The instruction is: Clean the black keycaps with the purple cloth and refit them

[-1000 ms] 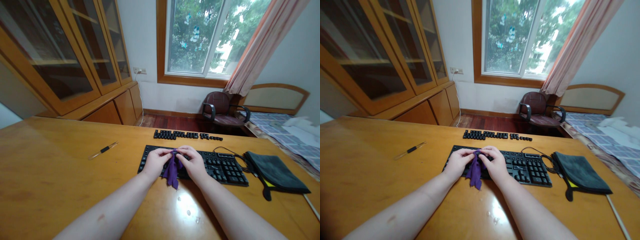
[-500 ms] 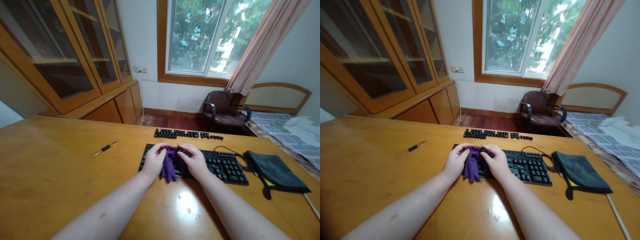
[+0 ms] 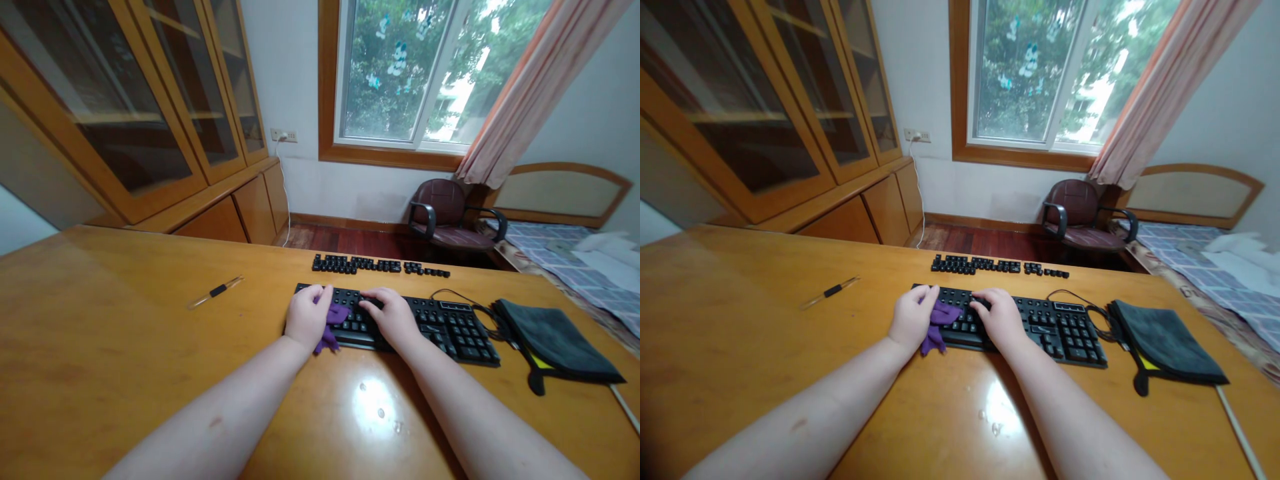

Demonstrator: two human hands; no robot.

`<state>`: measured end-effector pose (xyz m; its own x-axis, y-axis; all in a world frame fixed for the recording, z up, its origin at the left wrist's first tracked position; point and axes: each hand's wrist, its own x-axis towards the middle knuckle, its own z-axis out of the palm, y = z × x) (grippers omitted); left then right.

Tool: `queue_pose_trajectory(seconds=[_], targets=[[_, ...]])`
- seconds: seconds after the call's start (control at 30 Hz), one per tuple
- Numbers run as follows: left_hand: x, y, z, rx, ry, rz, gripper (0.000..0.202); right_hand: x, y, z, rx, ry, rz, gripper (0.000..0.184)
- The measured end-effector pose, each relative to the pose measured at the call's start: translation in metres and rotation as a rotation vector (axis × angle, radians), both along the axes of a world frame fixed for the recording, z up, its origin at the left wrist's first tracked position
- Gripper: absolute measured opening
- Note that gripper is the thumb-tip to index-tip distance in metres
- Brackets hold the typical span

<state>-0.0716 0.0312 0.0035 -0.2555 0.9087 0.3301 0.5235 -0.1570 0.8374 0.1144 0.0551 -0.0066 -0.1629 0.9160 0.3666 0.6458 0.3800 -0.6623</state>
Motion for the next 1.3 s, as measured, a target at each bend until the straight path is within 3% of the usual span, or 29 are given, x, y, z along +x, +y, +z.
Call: queue_pose_trajectory(seconds=[0.1, 0.2, 0.57, 0.9, 1.3], targets=[[0.004, -0.003, 0.003, 0.032, 0.13, -0.008, 0.017, -0.003, -0.001, -0.001, 0.007, -0.109, 0.048, 0.016], [0.005, -0.006, 0.004, 0.012, 0.122, 0.019, 0.001, -0.003, -0.001, -0.001, 0.004, -0.155, 0.078, 0.015], [0.009, -0.007, -0.001, 0.041, 0.58, -0.263, 0.021, -0.003, -0.001, -0.003, 0.0, -0.207, 0.085, 0.01], [0.008, -0.006, -0.008, 0.028, 0.597, -0.321, 0.022, -0.004, -0.004, 0.0, 0.059, -0.189, 0.14, 0.013], [0.008, -0.006, -0.007, 0.014, 0.572, -0.322, 0.023, -0.003, -0.004, 0.002, -0.084, -0.151, 0.049, 0.016]])
